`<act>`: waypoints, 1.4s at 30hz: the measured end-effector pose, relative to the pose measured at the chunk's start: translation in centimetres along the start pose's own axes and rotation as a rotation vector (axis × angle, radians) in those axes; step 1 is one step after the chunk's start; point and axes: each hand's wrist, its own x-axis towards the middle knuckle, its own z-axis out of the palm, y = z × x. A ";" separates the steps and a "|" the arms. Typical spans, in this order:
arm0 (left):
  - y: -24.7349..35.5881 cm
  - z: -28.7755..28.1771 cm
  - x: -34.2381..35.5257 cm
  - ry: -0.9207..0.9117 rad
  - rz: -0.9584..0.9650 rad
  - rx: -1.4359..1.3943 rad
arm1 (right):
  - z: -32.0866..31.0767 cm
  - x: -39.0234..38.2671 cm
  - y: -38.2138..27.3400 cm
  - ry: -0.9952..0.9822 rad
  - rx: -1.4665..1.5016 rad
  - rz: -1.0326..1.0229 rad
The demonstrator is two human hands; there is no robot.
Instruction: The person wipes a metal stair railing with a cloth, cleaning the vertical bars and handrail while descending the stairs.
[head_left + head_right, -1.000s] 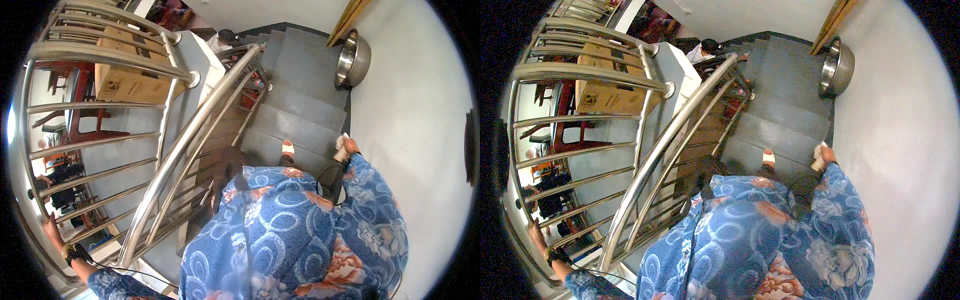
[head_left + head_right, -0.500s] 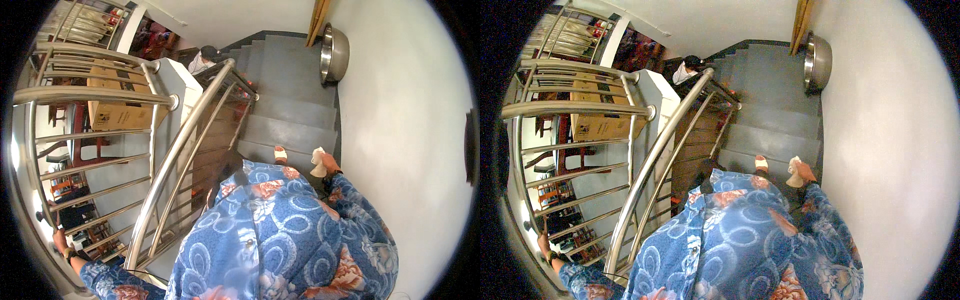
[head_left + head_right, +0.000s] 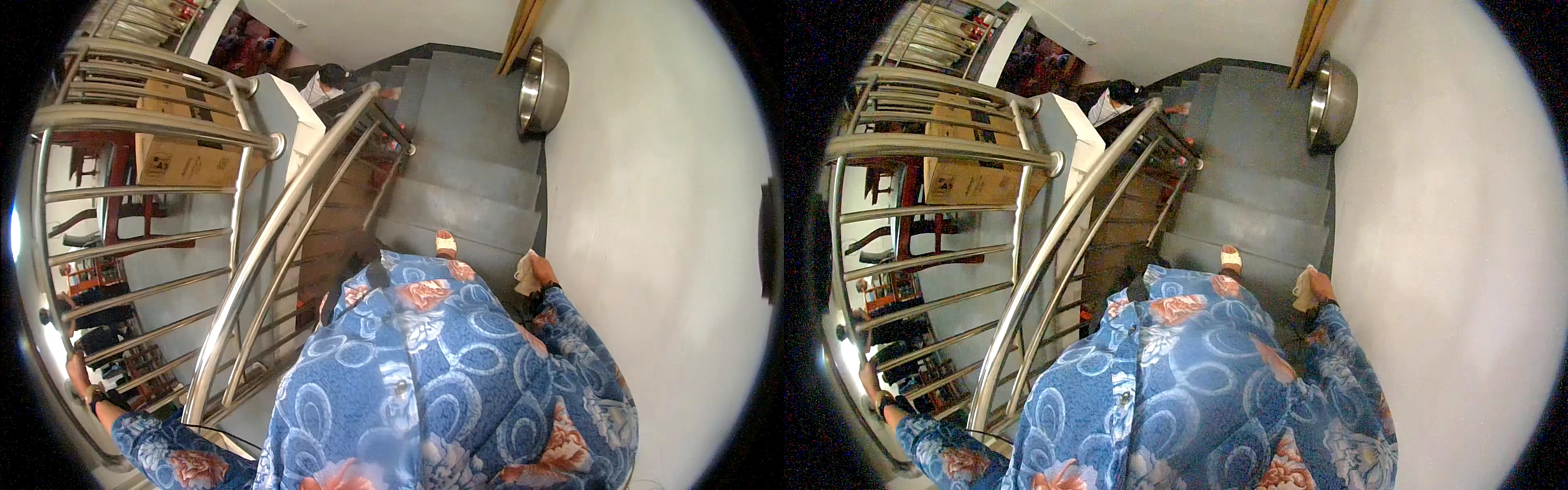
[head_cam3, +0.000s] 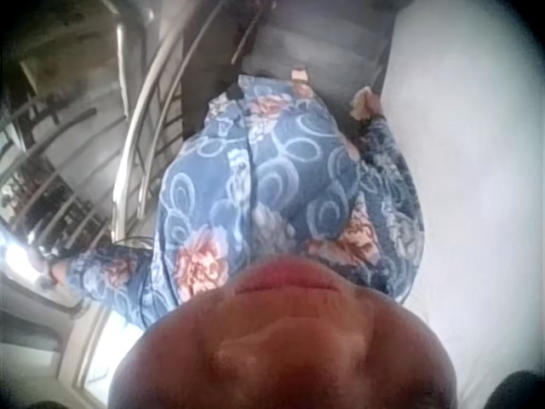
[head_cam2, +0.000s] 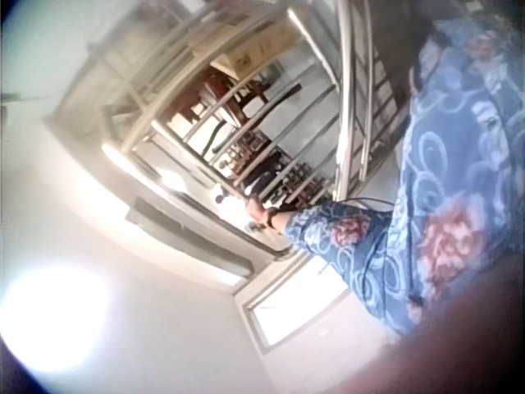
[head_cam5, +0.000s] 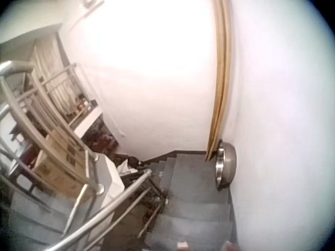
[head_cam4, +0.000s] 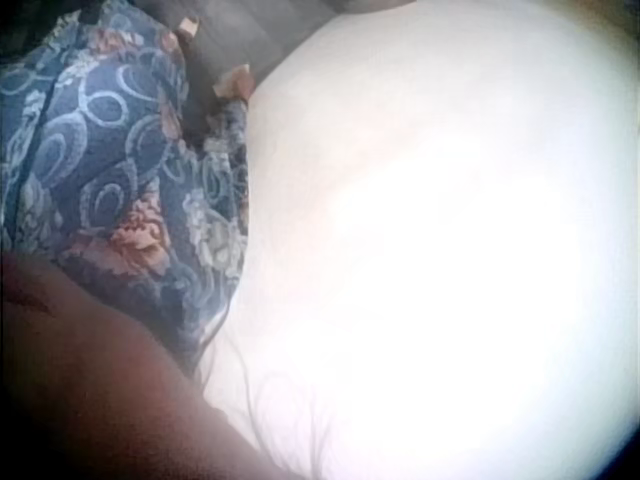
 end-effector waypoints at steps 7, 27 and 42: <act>1.4 2.4 -0.9 -0.057 -0.005 -0.014 | 1.8 -2.7 -4.2 -0.092 0.024 -0.261; -3.3 0.8 1.8 0.024 -0.015 0.010 | 4.3 2.5 2.6 0.025 0.089 -0.302; -4.8 -0.4 1.3 0.174 -0.020 0.171 | 8.4 3.8 1.3 0.030 -0.014 -0.365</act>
